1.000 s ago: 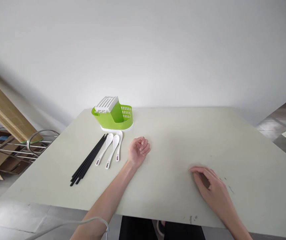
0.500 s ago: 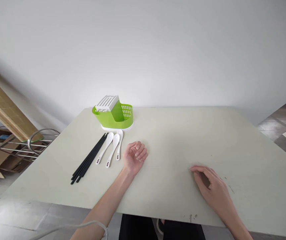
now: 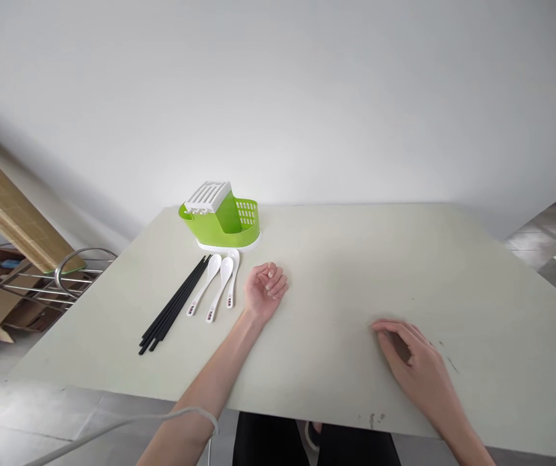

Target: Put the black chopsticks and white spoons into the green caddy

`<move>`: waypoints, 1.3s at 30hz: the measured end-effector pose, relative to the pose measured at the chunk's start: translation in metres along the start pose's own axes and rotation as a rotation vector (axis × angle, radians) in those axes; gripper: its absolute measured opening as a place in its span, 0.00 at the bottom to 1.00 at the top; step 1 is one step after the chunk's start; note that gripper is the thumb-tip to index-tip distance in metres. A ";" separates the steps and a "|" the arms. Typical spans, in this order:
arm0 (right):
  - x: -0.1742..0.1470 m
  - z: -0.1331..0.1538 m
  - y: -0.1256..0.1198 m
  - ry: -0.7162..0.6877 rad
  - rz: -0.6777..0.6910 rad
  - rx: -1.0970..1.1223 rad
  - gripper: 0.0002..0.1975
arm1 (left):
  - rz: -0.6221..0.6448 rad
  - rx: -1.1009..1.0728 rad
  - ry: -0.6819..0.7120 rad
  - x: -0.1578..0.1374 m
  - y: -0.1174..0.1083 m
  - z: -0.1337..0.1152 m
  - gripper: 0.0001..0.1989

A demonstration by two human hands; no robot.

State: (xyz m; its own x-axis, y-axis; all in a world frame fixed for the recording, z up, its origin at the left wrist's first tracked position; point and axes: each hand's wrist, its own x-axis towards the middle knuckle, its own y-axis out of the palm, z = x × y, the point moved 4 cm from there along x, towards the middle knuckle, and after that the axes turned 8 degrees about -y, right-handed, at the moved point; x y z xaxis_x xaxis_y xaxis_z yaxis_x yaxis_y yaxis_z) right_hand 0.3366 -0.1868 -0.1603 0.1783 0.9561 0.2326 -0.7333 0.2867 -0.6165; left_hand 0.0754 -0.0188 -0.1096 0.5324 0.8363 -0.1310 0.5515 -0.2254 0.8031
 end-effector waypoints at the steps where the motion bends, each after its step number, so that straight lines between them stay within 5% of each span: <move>1: 0.000 0.000 0.000 0.000 0.001 -0.004 0.14 | 0.005 0.012 0.003 0.002 0.000 -0.001 0.14; 22: -0.001 0.000 -0.001 -0.011 -0.005 -0.010 0.14 | 0.112 0.119 -0.074 0.068 0.009 0.010 0.14; 39: 0.000 0.003 -0.003 -0.021 -0.012 -0.006 0.15 | 0.101 0.148 -0.125 0.033 0.013 0.012 0.16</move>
State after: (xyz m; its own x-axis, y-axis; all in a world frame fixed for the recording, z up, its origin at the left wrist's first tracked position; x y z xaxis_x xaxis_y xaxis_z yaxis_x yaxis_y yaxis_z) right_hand 0.3362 -0.1880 -0.1561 0.1729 0.9513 0.2554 -0.7271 0.2982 -0.6184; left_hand 0.1082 0.0000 -0.1100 0.6599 0.7396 -0.1323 0.5746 -0.3833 0.7232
